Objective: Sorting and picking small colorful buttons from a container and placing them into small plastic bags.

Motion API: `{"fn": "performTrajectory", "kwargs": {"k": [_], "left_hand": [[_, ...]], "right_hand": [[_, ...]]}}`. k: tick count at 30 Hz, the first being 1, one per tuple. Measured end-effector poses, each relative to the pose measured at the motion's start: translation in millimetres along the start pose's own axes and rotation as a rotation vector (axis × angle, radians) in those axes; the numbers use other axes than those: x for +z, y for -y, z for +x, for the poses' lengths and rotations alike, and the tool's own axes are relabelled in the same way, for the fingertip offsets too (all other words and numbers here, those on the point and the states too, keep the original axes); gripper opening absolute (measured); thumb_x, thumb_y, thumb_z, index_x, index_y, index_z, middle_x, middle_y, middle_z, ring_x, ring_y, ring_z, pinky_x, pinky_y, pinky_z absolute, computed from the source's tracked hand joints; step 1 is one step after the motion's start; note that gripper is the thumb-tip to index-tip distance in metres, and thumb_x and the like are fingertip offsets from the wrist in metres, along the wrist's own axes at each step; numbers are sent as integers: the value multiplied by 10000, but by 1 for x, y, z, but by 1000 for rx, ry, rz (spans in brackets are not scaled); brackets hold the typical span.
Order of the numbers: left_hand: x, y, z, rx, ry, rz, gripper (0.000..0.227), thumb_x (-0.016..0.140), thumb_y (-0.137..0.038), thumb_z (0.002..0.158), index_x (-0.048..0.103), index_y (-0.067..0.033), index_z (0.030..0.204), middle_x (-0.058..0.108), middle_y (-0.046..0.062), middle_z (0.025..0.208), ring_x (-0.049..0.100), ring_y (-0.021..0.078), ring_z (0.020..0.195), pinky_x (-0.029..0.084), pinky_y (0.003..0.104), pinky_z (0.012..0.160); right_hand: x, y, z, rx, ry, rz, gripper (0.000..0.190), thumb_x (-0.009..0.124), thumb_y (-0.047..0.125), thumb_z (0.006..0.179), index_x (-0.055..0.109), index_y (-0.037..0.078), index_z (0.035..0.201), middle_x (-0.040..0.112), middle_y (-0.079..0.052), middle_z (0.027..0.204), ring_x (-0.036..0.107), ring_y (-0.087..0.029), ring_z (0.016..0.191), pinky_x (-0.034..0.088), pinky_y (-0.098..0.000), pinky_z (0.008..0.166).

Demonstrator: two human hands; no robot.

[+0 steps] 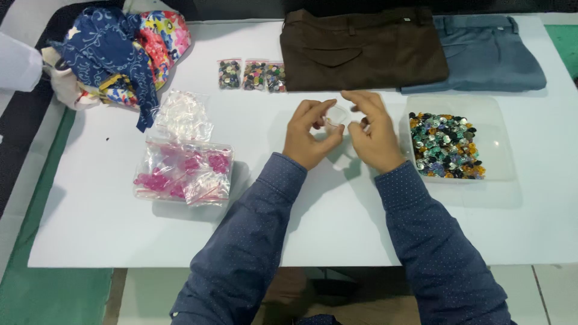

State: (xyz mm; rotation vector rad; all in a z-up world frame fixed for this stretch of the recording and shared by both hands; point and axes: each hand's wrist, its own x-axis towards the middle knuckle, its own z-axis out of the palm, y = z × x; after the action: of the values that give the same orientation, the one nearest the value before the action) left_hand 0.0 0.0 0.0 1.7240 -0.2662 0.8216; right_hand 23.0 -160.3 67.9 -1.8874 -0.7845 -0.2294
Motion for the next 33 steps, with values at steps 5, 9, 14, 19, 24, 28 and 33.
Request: {"fn": "performTrajectory", "kwargs": {"k": [5, 9, 14, 19, 24, 28, 33], "left_hand": [[3, 1, -4, -18, -26, -21, 410, 685, -118, 876, 701, -100, 1285, 635, 79, 929, 644, 190, 735, 571, 311, 676], [1, 13, -7, -79, -17, 85, 253, 674, -153, 926, 731, -126, 1171, 672, 32, 845, 688, 176, 767, 582, 295, 691], [-2, -5, -5, -56, -65, 247, 181, 639, -130, 934, 708, -161, 1099, 680, 6, 818, 674, 176, 777, 593, 307, 723], [-16, -39, -4, -43, -126, 432, 162, 609, -102, 898, 655, -153, 1044, 636, 5, 795, 659, 189, 744, 596, 309, 683], [-52, -124, -17, -18, -233, 687, 442, 612, 16, 845, 577, -53, 1279, 598, 95, 823, 649, 301, 787, 562, 404, 742], [-99, -151, -37, 41, -324, 675, 599, 606, 35, 849, 508, -45, 1435, 604, 131, 839, 644, 347, 824, 552, 444, 792], [-150, -168, -64, -39, -451, 889, 329, 642, -25, 830, 669, -99, 1150, 613, 51, 741, 632, 268, 702, 492, 383, 716]], "right_hand": [[20, -22, -4, 92, 197, 49, 385, 671, -23, 838, 680, 28, 1220, 678, -187, 1142, 656, -348, 1080, 517, -425, 857], [22, -43, -6, 193, 213, 18, 103, 733, 6, 904, 706, 4, 1004, 691, -150, 813, 683, -250, 780, 519, -350, 682], [18, -47, -7, 334, 236, 140, 44, 742, 77, 938, 718, 44, 956, 686, -55, 767, 650, -113, 745, 502, -245, 645], [13, -25, -7, 479, 186, 437, 204, 734, 6, 913, 662, -15, 1102, 587, -58, 806, 645, -124, 751, 581, -248, 656], [20, 20, 3, 440, 181, 662, 350, 744, 42, 936, 609, -44, 1247, 615, -74, 916, 669, -138, 826, 582, -227, 706], [58, 55, 19, 306, 249, 725, 374, 758, 11, 920, 597, -47, 1252, 607, -67, 923, 677, -138, 855, 570, -215, 695], [120, 91, 37, 163, 422, 662, 373, 814, -3, 836, 662, -52, 1172, 676, -123, 906, 726, -185, 796, 592, -244, 626]]}}
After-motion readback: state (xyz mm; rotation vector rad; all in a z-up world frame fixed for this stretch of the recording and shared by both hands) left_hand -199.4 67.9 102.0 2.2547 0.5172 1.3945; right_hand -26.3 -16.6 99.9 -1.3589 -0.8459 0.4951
